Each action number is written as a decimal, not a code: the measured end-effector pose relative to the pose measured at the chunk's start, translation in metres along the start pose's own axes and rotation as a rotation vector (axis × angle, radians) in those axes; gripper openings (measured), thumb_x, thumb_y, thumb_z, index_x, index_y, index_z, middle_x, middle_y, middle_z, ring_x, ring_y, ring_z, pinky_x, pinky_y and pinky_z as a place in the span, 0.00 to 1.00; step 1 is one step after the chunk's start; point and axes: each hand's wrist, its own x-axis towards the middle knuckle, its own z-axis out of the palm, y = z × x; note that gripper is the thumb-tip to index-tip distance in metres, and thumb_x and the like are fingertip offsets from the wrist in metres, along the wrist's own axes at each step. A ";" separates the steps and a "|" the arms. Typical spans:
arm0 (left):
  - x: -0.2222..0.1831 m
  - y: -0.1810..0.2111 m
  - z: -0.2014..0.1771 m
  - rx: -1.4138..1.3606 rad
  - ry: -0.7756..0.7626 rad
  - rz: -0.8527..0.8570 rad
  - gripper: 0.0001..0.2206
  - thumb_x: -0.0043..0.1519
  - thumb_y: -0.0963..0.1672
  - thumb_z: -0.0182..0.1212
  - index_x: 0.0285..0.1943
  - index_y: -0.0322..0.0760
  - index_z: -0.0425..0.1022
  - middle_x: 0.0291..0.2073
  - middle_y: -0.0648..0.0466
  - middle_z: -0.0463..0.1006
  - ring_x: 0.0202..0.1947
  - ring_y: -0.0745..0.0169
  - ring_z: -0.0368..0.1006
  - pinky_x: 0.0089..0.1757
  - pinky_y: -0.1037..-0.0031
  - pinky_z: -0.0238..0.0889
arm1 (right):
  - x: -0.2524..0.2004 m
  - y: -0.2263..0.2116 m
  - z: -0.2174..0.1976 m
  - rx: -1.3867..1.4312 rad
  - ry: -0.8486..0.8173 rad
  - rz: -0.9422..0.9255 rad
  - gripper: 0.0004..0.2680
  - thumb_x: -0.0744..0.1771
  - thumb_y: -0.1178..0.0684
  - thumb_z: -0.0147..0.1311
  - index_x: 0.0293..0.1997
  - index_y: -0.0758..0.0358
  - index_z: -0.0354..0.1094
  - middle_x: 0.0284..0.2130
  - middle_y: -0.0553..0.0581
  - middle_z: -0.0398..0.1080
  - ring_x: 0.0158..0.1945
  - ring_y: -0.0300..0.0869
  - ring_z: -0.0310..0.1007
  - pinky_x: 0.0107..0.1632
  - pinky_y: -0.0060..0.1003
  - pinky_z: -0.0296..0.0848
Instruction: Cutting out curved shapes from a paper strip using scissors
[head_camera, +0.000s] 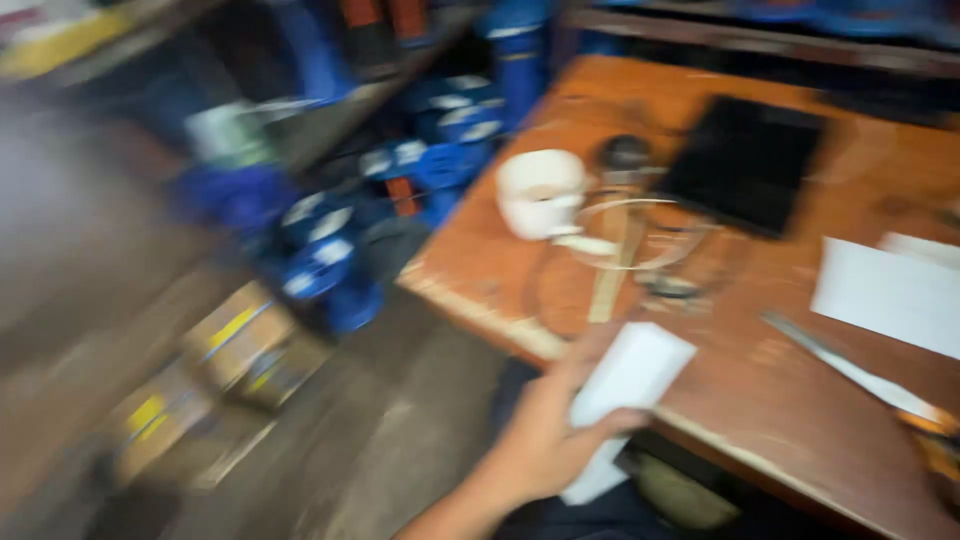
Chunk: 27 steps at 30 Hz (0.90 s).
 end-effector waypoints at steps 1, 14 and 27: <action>-0.001 -0.009 0.002 -0.033 -0.057 0.021 0.32 0.60 0.53 0.58 0.71 0.36 0.58 0.68 0.48 0.66 0.69 0.56 0.61 0.62 0.67 0.52 | -0.010 0.029 0.028 -0.073 0.002 0.061 0.18 0.65 0.30 0.43 0.57 0.36 0.70 0.50 0.53 0.77 0.53 0.49 0.75 0.55 0.40 0.72; 0.027 -0.075 0.025 0.086 0.075 -0.150 0.21 0.52 0.54 0.61 0.52 0.47 0.82 0.40 0.60 0.90 0.42 0.79 0.83 0.40 0.83 0.73 | -0.070 0.171 0.147 -0.372 0.087 0.259 0.18 0.67 0.50 0.44 0.64 0.31 0.63 0.51 0.52 0.71 0.52 0.53 0.73 0.46 0.46 0.78; 0.103 -0.016 0.043 0.015 -0.071 -0.005 0.16 0.64 0.47 0.53 0.57 0.35 0.73 0.51 0.52 0.80 0.51 0.64 0.75 0.50 0.75 0.65 | -0.131 0.019 0.028 0.706 0.310 0.124 0.10 0.67 0.52 0.58 0.52 0.58 0.74 0.41 0.52 0.76 0.43 0.38 0.72 0.49 0.35 0.67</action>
